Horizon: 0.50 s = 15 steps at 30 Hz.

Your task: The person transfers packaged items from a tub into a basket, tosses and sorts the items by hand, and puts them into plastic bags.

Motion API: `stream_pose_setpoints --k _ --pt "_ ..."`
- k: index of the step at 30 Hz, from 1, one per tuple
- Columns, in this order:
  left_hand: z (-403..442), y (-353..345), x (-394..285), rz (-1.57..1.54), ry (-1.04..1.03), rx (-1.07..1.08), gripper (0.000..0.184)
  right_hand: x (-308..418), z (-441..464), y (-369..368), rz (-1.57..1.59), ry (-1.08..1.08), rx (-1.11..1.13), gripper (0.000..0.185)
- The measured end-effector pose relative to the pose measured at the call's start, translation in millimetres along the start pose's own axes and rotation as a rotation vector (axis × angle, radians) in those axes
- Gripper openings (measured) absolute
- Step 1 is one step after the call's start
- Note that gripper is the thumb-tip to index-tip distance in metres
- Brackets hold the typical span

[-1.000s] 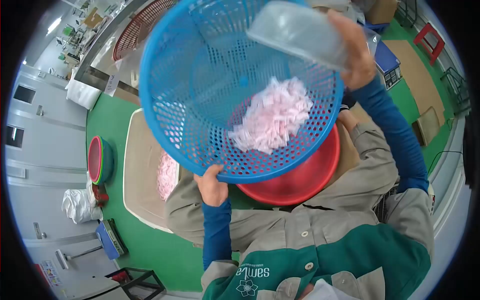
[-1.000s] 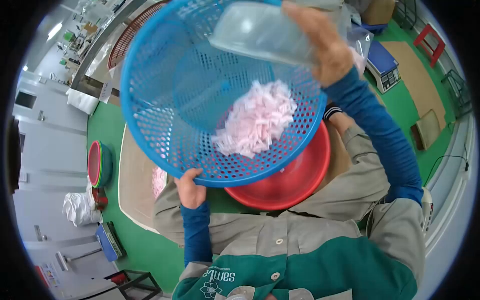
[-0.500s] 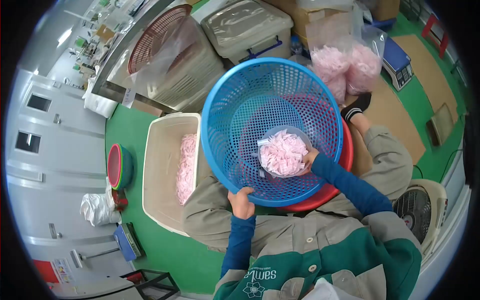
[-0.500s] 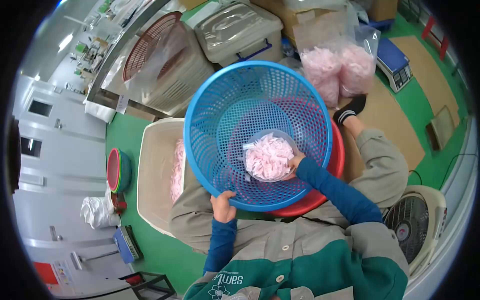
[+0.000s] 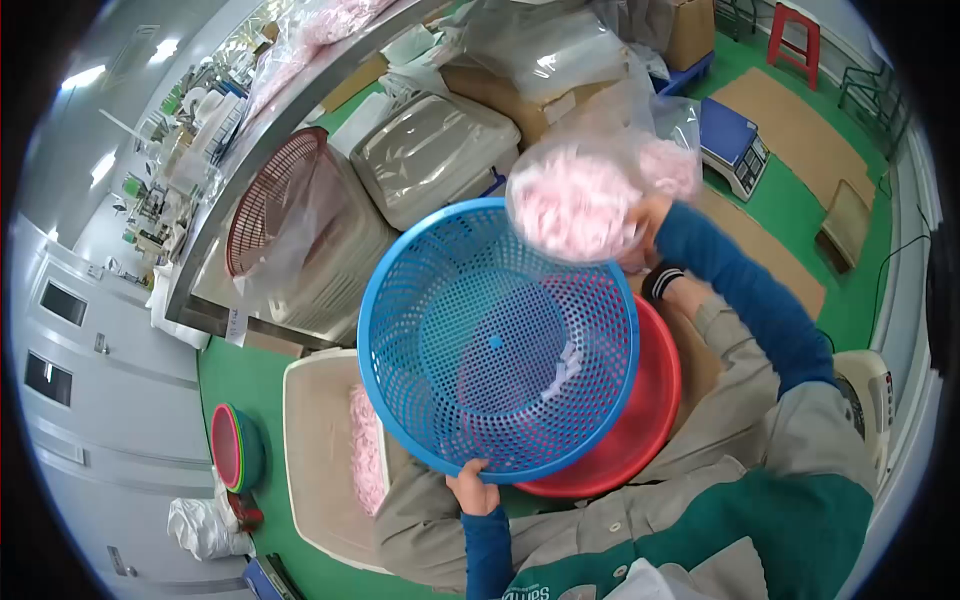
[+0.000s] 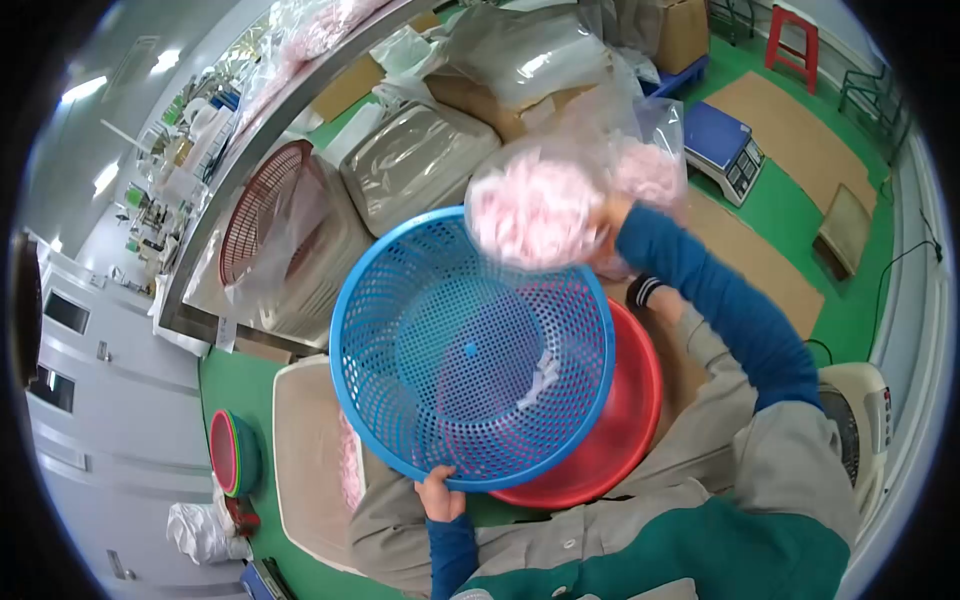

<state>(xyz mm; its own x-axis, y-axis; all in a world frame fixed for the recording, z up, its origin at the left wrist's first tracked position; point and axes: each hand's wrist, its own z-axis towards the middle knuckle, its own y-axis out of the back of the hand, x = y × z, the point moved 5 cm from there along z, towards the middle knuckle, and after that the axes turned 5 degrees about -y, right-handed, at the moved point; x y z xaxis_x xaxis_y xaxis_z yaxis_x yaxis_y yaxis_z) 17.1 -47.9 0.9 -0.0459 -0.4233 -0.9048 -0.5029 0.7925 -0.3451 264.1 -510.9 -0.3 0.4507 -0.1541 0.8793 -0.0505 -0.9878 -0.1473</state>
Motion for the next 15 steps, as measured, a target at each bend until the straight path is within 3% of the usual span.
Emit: stream_pose_setpoints --k 2,5,7,10,12,15 --pt "1 2 -3 0.004 -0.004 -0.001 0.062 72 52 49 -0.113 0.182 -0.188 0.033" --pt "0 1 -8 0.016 -0.023 -0.048 0.06 182 39 68 -0.31 0.764 -0.64 0.077" --pt "-1 -1 -9 0.024 -0.035 -0.042 0.059 207 54 67 -0.454 1.183 -0.588 0.07" --pt "2 1 -7 0.065 -0.034 -0.083 0.059 173 89 61 -1.002 1.021 -0.807 0.075" --pt "7 8 -2 0.088 -0.028 -0.076 0.058 144 86 31 -1.395 0.491 -0.775 0.075" --pt "7 9 -3 0.098 -0.062 -0.068 0.057 131 89 15 -1.547 0.724 -0.805 0.077"
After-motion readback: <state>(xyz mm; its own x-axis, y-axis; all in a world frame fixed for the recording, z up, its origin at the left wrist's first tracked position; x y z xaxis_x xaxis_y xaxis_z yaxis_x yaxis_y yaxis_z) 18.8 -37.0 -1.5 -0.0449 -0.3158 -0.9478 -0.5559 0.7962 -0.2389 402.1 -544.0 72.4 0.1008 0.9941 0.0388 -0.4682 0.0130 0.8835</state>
